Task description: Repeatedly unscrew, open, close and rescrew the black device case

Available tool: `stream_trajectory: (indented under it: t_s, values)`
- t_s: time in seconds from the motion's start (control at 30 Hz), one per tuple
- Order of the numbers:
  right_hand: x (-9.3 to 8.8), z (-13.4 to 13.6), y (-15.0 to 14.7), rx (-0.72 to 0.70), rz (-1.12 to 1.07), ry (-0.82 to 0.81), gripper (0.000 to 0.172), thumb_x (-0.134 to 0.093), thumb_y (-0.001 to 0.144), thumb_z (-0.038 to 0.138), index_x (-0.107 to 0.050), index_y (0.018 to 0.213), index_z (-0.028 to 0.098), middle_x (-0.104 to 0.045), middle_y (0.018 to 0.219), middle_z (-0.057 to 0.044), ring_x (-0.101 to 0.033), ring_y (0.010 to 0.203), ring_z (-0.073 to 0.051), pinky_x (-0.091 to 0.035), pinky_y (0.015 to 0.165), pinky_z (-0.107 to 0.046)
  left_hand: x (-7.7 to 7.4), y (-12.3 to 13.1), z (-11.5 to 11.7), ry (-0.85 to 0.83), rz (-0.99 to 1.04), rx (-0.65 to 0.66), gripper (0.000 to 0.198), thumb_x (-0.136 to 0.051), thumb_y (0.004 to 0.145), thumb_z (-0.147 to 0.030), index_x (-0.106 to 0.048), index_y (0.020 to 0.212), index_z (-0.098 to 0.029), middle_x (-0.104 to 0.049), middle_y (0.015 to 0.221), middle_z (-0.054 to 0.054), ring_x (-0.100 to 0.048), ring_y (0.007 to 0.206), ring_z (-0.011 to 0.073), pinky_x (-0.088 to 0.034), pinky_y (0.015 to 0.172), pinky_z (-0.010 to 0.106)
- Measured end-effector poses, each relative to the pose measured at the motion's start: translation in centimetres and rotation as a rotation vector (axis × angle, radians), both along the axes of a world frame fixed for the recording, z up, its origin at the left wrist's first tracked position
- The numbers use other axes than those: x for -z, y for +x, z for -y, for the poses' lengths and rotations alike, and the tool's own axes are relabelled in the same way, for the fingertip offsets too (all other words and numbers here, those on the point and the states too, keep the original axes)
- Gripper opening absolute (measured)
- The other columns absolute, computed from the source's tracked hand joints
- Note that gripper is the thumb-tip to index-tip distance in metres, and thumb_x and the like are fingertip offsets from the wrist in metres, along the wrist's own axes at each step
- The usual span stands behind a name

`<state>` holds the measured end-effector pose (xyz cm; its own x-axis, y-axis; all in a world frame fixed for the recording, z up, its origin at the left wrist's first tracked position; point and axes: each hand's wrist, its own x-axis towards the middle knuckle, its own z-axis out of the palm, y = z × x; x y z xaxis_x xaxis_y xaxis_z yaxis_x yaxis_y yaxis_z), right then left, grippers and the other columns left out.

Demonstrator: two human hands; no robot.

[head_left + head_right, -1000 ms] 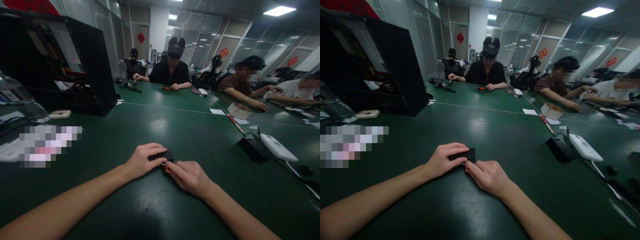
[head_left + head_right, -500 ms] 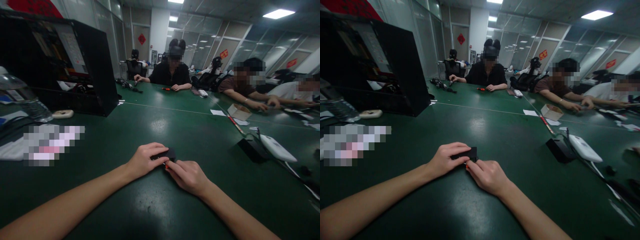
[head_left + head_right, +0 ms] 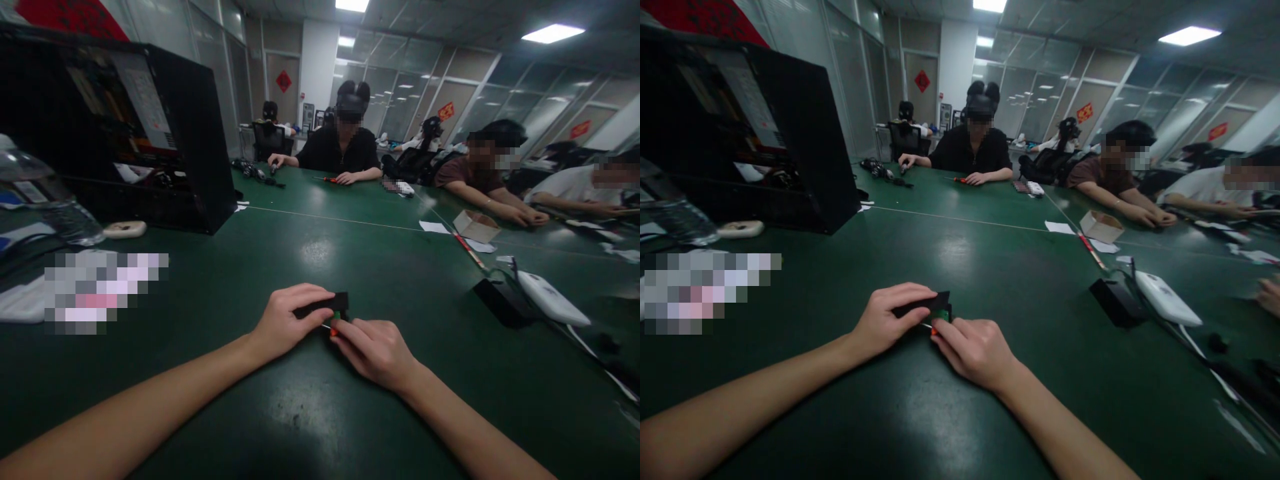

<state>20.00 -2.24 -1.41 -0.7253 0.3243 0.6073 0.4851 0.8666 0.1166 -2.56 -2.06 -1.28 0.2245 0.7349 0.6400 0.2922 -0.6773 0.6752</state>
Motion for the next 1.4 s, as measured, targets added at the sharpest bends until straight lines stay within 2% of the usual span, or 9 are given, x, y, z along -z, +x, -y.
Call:
stream_trajectory:
  t_s: [0.13, 0.23, 0.33, 0.43, 0.6, 0.77, 1.0, 1.23, 1.4]
  values:
    - [-0.2, -0.4, 0.6, -0.002, -0.059, -0.090, 0.021, -0.056, 0.100, 0.025, -0.066, 0.114, 0.014, -0.072, 0.074, -0.003, -0.061, 0.054, -0.011, -0.045, 0.053, -0.024, 0.0, -0.2, -0.9, -0.290, 0.235, -0.071, 0.036, -0.061, 0.097, -0.046, -0.080, 0.102, -0.016, -0.078, 0.087, 0.007, -0.070, 0.079, 0.0206, -0.054, 0.072, 0.030]
    - [-0.4, -0.8, 1.0, 0.027, -0.148, -0.182, 0.023, -0.057, 0.099, 0.025, -0.064, 0.118, 0.014, -0.077, 0.088, -0.006, -0.070, 0.065, -0.013, -0.053, 0.062, -0.023, 0.4, -0.3, -2.0, -0.514, 0.423, -0.049, 0.055, -0.056, 0.096, -0.059, -0.080, 0.091, -0.011, -0.064, 0.061, 0.002, -0.057, 0.057, 0.0139, -0.043, 0.056, 0.024]
    - [-0.5, -1.3, 1.2, 0.150, -0.237, -0.346, 0.025, -0.054, 0.100, 0.028, -0.063, 0.120, 0.017, -0.077, 0.108, -0.010, -0.075, 0.089, -0.018, -0.058, 0.079, -0.028, 0.4, -0.3, -2.7, -0.696, 0.623, 0.011, 0.063, -0.056, 0.093, -0.066, -0.077, 0.087, -0.007, -0.060, 0.055, 0.001, -0.051, 0.052, 0.0116, -0.038, 0.051, 0.023]
    - [-0.2, -1.9, 1.4, 0.282, -0.274, -0.468, 0.029, -0.051, 0.101, 0.030, -0.061, 0.124, 0.017, -0.075, 0.112, -0.012, -0.074, 0.095, -0.022, -0.059, 0.085, -0.034, 0.2, -0.3, -3.0, -0.801, 0.726, 0.033, 0.062, -0.058, 0.092, -0.066, -0.073, 0.088, -0.006, -0.062, 0.055, 0.002, -0.051, 0.051, 0.0111, -0.039, 0.051, 0.021]
    - [0.4, -2.8, 1.7, 0.380, -0.236, -0.534, 0.032, -0.054, 0.097, 0.028, -0.059, 0.127, 0.017, -0.075, 0.109, -0.012, -0.073, 0.094, -0.025, -0.059, 0.083, -0.041, 0.1, -0.5, -3.2, -0.846, 0.781, 0.107, 0.046, -0.068, 0.092, -0.053, -0.072, 0.097, -0.007, -0.074, 0.082, 0.009, -0.056, 0.056, 0.0092, -0.041, 0.052, 0.019]
    - [0.3, -2.7, 1.6, 0.389, -0.183, -0.585, 0.028, -0.055, 0.096, 0.027, -0.061, 0.122, 0.019, -0.072, 0.114, -0.010, -0.071, 0.100, -0.024, -0.057, 0.089, -0.040, 0.2, -1.1, -3.5, -0.904, 0.774, 0.181, 0.036, -0.070, 0.091, -0.041, -0.074, 0.093, -0.005, -0.066, 0.066, 0.005, -0.053, 0.056, 0.0107, -0.039, 0.053, 0.020]
    - [0.3, -2.6, 1.5, 0.400, -0.131, -0.618, 0.023, -0.054, 0.097, 0.027, -0.062, 0.118, 0.021, -0.069, 0.111, -0.007, -0.068, 0.099, -0.023, -0.055, 0.088, -0.039, -0.2, -1.4, -3.6, -0.949, 0.818, 0.215, 0.029, -0.070, 0.088, -0.033, -0.072, 0.091, -0.004, -0.060, 0.063, 0.003, -0.050, 0.056, 0.0108, -0.038, 0.054, 0.022]
    - [0.2, -2.4, 1.4, 0.396, -0.110, -0.619, 0.023, -0.054, 0.097, 0.026, -0.064, 0.118, 0.023, -0.066, 0.111, -0.006, -0.066, 0.100, -0.022, -0.054, 0.088, -0.038, -0.1, -1.2, -3.5, -0.951, 0.830, 0.239, 0.032, -0.072, 0.086, -0.032, -0.071, 0.107, -0.007, -0.067, 0.091, 0.008, -0.051, 0.058, 0.0084, -0.038, 0.053, 0.021]
    - [0.3, -2.5, 1.3, 0.373, -0.134, -0.602, 0.022, -0.054, 0.098, 0.025, -0.064, 0.117, 0.021, -0.065, 0.112, -0.008, -0.064, 0.102, -0.023, -0.054, 0.090, -0.039, 0.2, -1.2, -3.5, -0.928, 0.817, 0.214, 0.033, -0.073, 0.086, -0.036, -0.071, 0.102, -0.008, -0.067, 0.090, 0.007, -0.051, 0.059, 0.0088, -0.037, 0.052, 0.020]
